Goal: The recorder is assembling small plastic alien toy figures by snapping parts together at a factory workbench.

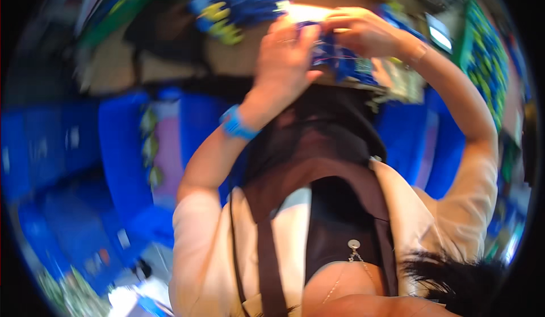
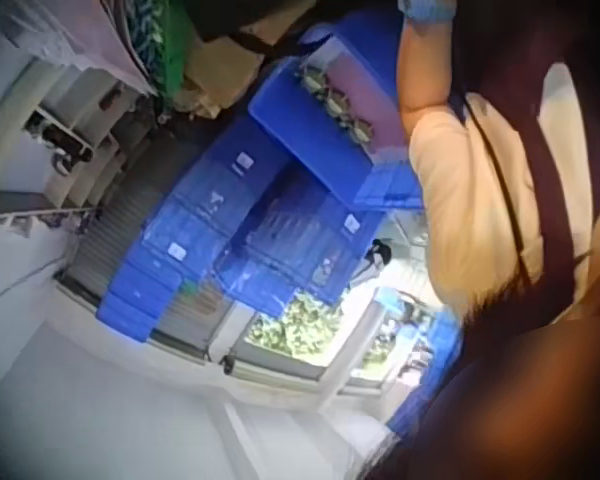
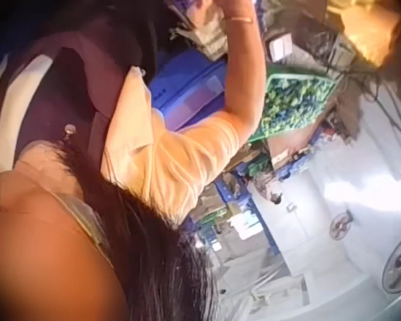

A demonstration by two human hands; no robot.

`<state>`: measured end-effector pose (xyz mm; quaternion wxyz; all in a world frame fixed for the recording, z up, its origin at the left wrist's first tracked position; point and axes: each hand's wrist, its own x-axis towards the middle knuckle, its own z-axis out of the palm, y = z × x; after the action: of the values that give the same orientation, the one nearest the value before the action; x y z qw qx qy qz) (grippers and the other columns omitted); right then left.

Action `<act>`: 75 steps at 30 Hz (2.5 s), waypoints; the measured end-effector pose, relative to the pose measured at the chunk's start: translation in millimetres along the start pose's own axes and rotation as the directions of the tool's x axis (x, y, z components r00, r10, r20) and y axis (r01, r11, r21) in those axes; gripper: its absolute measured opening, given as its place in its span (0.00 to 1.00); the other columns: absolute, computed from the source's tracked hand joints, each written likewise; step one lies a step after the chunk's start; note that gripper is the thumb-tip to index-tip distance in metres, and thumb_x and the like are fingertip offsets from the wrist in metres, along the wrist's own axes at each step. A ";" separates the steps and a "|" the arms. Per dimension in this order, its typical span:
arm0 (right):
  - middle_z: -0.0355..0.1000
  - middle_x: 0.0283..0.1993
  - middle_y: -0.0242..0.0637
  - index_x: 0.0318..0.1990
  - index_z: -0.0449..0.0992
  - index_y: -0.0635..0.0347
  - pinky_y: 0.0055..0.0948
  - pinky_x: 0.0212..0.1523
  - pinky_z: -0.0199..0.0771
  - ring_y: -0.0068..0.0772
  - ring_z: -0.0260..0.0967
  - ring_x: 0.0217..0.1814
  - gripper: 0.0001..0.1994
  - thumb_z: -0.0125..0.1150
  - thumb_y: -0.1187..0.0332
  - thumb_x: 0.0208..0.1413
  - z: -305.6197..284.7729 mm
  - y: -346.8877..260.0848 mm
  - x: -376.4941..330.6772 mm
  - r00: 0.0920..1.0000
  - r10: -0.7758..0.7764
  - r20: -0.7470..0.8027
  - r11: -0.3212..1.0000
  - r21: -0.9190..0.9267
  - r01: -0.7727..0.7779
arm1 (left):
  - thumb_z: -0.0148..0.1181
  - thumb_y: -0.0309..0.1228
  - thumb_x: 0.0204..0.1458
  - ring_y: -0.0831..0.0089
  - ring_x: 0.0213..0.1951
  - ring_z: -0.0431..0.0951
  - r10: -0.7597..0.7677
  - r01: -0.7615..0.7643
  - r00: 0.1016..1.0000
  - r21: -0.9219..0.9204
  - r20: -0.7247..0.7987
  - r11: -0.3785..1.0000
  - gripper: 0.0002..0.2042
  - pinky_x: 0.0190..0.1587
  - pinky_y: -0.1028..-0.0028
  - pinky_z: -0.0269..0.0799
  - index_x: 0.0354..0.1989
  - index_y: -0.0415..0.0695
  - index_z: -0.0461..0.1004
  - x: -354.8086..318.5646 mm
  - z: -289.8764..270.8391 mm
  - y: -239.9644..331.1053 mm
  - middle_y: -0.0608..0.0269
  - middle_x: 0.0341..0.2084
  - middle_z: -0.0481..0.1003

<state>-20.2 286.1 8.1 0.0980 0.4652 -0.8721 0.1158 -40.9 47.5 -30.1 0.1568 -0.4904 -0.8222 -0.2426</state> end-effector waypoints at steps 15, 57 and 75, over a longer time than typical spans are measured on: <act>0.71 0.46 0.41 0.41 0.75 0.58 0.36 0.47 0.71 0.44 0.70 0.47 0.14 0.68 0.72 0.45 -15.3 -108.6 -34.5 0.706 0.591 -0.389 0.804 0.223 -0.551 | 0.77 0.44 0.30 0.49 0.62 0.58 -0.128 0.098 0.979 0.186 0.157 0.978 0.44 0.60 0.55 0.59 0.59 0.41 0.64 -9.1 -25.5 0.0 0.44 0.59 0.61; 0.68 0.55 0.42 0.70 0.52 0.52 0.43 0.62 0.58 0.43 0.65 0.58 0.51 0.75 0.65 0.33 -2.4 -95.2 -11.2 0.692 0.653 -0.309 0.722 -0.025 -0.692 | 0.63 0.33 0.47 0.63 0.41 0.74 0.066 -0.018 0.968 -0.194 0.242 0.981 0.06 0.51 0.60 0.62 0.29 0.45 0.77 41.0 0.8 17.8 0.62 0.27 0.77; 0.74 0.44 0.36 0.35 0.76 0.62 0.26 0.44 0.71 0.27 0.71 0.43 0.07 0.67 0.73 0.50 14.2 -86.1 -17.6 0.422 0.880 -0.217 0.452 0.653 -0.607 | 0.54 0.28 0.51 0.53 0.38 0.79 -0.026 0.300 0.866 -0.476 0.500 0.827 0.07 0.41 0.61 0.73 0.34 0.38 0.76 43.4 2.0 0.5 0.48 0.31 0.78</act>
<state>60.3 249.2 -0.8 0.1512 -0.0351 -0.8620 0.4826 -60.9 80.5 -10.1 -0.2146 -0.4839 -0.7730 -0.3496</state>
